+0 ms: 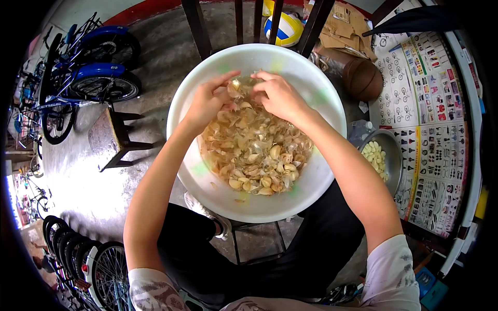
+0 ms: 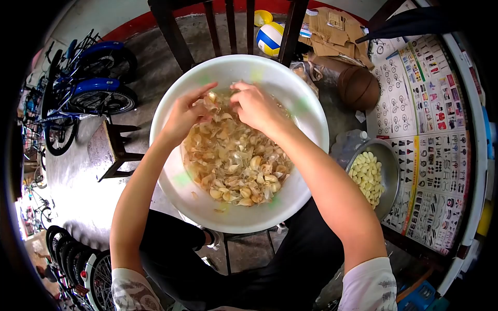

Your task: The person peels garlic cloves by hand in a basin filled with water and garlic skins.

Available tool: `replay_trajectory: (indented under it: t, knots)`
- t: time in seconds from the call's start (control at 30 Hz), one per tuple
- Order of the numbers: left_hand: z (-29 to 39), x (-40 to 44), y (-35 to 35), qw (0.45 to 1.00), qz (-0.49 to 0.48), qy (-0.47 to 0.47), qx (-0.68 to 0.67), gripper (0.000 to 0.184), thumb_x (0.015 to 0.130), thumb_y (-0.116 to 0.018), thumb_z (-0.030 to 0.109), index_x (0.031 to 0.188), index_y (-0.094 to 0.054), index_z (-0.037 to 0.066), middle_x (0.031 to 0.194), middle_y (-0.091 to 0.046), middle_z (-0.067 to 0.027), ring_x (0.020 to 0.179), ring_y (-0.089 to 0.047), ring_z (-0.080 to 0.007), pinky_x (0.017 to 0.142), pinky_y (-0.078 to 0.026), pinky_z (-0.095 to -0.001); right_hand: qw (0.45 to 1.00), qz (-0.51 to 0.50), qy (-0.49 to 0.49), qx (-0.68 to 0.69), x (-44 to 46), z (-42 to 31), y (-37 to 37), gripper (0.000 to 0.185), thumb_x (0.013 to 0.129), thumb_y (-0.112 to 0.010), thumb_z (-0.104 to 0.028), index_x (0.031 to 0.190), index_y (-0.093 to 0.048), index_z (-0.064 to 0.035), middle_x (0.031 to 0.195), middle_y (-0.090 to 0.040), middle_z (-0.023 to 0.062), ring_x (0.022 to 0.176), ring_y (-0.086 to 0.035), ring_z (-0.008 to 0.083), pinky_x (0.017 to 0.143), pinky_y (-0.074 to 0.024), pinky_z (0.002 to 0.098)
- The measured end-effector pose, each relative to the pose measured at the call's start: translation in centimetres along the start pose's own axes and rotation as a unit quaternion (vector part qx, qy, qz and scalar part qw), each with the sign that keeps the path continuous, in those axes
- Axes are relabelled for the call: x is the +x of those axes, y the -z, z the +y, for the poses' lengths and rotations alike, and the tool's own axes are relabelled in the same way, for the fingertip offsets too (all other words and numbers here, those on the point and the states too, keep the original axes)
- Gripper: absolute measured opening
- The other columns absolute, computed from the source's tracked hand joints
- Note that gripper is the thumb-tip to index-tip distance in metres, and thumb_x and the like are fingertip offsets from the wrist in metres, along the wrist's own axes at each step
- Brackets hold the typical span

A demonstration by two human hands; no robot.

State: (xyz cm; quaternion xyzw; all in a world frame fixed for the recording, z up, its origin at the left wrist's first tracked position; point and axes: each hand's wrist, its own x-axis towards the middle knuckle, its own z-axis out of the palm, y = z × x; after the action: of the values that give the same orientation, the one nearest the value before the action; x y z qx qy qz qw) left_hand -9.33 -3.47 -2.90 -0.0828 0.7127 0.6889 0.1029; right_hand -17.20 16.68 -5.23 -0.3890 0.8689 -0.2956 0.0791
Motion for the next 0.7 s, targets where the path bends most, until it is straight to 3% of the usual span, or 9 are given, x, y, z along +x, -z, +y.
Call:
replay_trajectory:
  t: [0.13, 0.2, 0.23, 0.3, 0.4, 0.5, 0.7]
  knots:
    - [-0.4, 0.5, -0.3, 0.988, -0.023, 0.042, -0.150, 0.028, 0.099, -0.054, 0.012, 0.125, -0.054, 0.002, 0.117, -0.060, -0.0062, 0.104, -0.064, -0.0152, 0.086, -0.054, -0.0267, 0.991, 0.112, 0.069, -0.022, 0.9, -1.6, 0.5, 0.024, 0.081, -0.067, -0.002, 0.105, -0.070, -0.0035, 0.124, -0.062, 0.0110, 0.108, -0.063, 0.0267, 0.090, -0.0515, 0.0389]
    - [-0.4, 0.6, -0.2, 0.984, -0.021, 0.053, -0.168, 0.029, 0.100, -0.055, 0.016, 0.125, -0.053, 0.001, 0.117, -0.060, -0.0066, 0.105, -0.064, -0.0154, 0.086, -0.054, -0.0266, 0.966, 0.095, -0.039, 0.239, 1.0, -2.7, 1.1, 0.026, 0.080, -0.067, 0.000, 0.106, -0.069, -0.0017, 0.115, -0.067, 0.0127, 0.095, -0.069, 0.0255, 0.084, -0.0546, 0.0357]
    - [-0.4, 0.6, -0.1, 0.980, -0.020, 0.064, -0.186, 0.031, 0.100, -0.056, 0.020, 0.124, -0.052, 0.001, 0.117, -0.061, -0.0069, 0.106, -0.064, -0.0155, 0.087, -0.054, -0.0265, 0.966, 0.095, -0.039, 0.239, 1.0, -2.6, 1.2, 0.026, 0.080, -0.067, 0.000, 0.106, -0.069, -0.0017, 0.115, -0.067, 0.0127, 0.095, -0.069, 0.0255, 0.084, -0.0546, 0.0357]
    - [0.2, 0.2, -0.3, 0.981, -0.005, 0.073, -0.179, 0.030, 0.100, -0.056, 0.021, 0.123, -0.053, 0.002, 0.116, -0.061, -0.0077, 0.104, -0.064, -0.0149, 0.086, -0.053, -0.0256, 0.970, 0.092, -0.047, 0.220, 1.1, -2.4, 1.4, 0.022, 0.082, -0.068, -0.003, 0.104, -0.070, -0.0006, 0.100, -0.071, 0.0139, 0.081, -0.071, 0.0216, 0.073, -0.0556, 0.0299]
    - [0.0, 0.1, -0.3, 0.983, 0.012, 0.074, -0.169, 0.028, 0.100, -0.057, 0.021, 0.119, -0.055, 0.002, 0.113, -0.063, -0.0090, 0.100, -0.065, -0.0134, 0.084, -0.053, -0.0235, 0.960, 0.092, -0.041, 0.262, 0.9, -2.6, 1.3, 0.016, 0.084, -0.068, -0.003, 0.099, -0.072, 0.0000, 0.088, -0.072, 0.0124, 0.075, -0.070, 0.0199, 0.070, -0.0554, 0.0289]
    - [-0.8, 0.5, -0.1, 0.984, 0.008, 0.048, -0.170, 0.023, 0.099, -0.058, 0.019, 0.113, -0.057, 0.001, 0.107, -0.065, -0.0090, 0.095, -0.065, -0.0123, 0.083, -0.054, -0.0226, 0.964, 0.127, 0.014, 0.234, 0.9, -3.0, 1.3, 0.012, 0.084, -0.068, -0.004, 0.094, -0.073, 0.0005, 0.086, -0.073, 0.0132, 0.074, -0.070, 0.0190, 0.070, -0.0552, 0.0285]
    - [-1.0, 0.5, -0.5, 0.990, 0.057, -0.007, -0.132, 0.011, 0.095, -0.062, 0.009, 0.099, -0.060, -0.001, 0.100, -0.066, -0.0099, 0.086, -0.068, -0.0140, 0.079, -0.057, -0.0256, 0.955, 0.139, -0.025, 0.261, 1.0, -2.8, 0.3, 0.012, 0.083, -0.069, -0.006, 0.092, -0.074, 0.0006, 0.085, -0.073, 0.0134, 0.074, -0.071, 0.0197, 0.069, -0.0557, 0.0289]
